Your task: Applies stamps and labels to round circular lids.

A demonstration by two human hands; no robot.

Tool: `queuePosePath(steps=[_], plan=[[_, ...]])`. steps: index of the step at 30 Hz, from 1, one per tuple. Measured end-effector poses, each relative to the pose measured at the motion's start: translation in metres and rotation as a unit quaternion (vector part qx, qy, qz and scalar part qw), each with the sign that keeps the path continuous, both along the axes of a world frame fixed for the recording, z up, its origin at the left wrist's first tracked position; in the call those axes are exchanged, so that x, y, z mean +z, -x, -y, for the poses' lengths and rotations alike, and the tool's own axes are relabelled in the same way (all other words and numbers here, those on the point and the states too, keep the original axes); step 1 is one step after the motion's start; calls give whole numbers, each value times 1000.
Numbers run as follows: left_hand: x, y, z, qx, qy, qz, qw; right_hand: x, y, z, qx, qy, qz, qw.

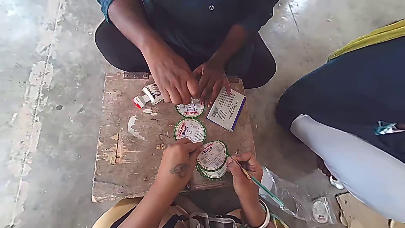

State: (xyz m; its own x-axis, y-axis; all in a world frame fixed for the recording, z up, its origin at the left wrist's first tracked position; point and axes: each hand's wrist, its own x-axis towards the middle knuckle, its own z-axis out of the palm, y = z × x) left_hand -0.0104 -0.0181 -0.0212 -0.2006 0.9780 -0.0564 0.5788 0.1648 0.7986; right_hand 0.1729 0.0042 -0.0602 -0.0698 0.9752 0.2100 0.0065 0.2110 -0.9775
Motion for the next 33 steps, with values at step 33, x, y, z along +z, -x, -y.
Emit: queuePosePath(steps=[33], plan=[[-12,-17,-4,-42,-46,-62,996,-1,-6,-1,53,-95,179,978]])
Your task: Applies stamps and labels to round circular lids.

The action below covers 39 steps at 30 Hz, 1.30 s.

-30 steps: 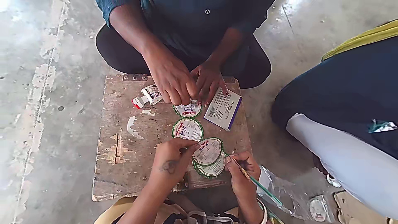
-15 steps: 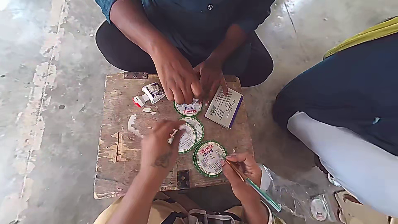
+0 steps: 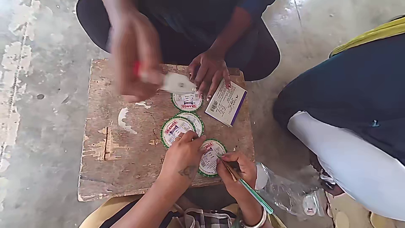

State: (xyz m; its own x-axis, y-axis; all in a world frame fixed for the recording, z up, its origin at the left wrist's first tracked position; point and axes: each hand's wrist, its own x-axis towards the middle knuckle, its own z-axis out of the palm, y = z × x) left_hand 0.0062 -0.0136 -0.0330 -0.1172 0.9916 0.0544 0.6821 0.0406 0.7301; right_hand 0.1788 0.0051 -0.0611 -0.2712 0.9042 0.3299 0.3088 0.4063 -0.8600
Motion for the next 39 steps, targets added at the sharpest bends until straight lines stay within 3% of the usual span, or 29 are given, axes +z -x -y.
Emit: queuePosePath(steps=[6,13,19,25,31,39], plan=[[7,1,-1,-5,43,12,999,2,0,2,-4,8,-16,1000],[6,22,-12,66,-20,-57,996,1,-2,2,-1,6,-39,999],[22,64,-24,192,100,-153,964,3,0,3,-7,3,-33,999],[24,69,-33,214,153,-167,950,4,-1,4,0,-9,-33,999],[19,70,-32,201,133,-175,954,5,0,4,-3,-4,-36,999],[19,77,-38,208,178,-148,950,5,-1,2,0,3,-49,999]])
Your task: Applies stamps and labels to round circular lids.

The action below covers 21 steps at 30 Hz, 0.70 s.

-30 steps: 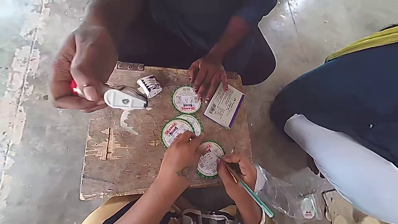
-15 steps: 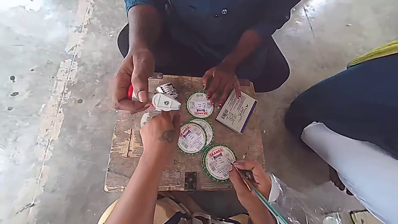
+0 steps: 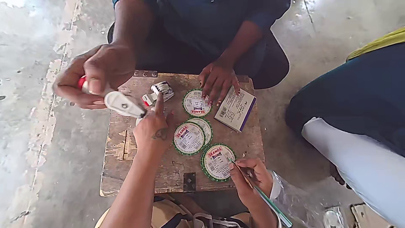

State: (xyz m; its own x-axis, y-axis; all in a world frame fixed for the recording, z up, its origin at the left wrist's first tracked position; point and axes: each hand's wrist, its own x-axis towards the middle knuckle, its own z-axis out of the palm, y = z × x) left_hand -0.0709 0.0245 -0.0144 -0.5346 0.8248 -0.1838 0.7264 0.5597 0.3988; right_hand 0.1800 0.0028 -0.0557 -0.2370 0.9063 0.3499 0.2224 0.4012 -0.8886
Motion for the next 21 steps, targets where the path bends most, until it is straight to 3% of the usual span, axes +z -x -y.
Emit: queuePosePath(steps=[10,17,21], plan=[[-1,6,2,20,26,-9,999,-1,0,-1,1,-1,1,1000],[-1,-9,7,-19,-58,-32,998,-1,1,-1,1,0,-1,1000],[1,-6,4,-10,-40,-16,999,-2,1,-1,2,-3,7,1000]])
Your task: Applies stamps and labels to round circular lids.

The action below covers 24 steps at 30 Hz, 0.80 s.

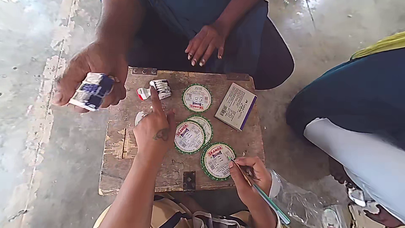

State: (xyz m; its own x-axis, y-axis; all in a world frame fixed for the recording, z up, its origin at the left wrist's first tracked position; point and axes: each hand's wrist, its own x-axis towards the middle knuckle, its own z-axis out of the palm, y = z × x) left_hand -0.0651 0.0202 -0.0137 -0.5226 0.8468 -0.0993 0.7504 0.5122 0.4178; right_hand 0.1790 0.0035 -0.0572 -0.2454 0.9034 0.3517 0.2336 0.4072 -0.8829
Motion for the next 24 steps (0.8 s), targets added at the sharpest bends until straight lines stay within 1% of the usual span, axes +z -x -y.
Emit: queuePosePath(steps=[4,8,10,12,13,15,18,20,24], plan=[[1,6,-7,17,55,22,998,0,1,1,4,4,-8,1000],[-1,5,-6,16,39,8,999,1,0,1,6,5,-13,1000],[-1,6,-6,21,46,12,999,2,0,1,2,7,-12,1000],[1,5,-5,16,26,10,999,3,1,0,-3,22,-16,1000],[1,3,-2,-1,-5,11,1000,4,1,1,-4,34,-21,999],[4,-4,8,-68,-84,37,993,5,0,0,2,57,-26,998],[-1,-27,28,-199,-152,116,961,6,-2,0,5,57,0,998],[-7,-45,39,-249,-159,147,944,6,0,3,-4,42,19,999],[-8,-61,45,-275,-118,141,944,2,4,11,-22,10,52,998]])
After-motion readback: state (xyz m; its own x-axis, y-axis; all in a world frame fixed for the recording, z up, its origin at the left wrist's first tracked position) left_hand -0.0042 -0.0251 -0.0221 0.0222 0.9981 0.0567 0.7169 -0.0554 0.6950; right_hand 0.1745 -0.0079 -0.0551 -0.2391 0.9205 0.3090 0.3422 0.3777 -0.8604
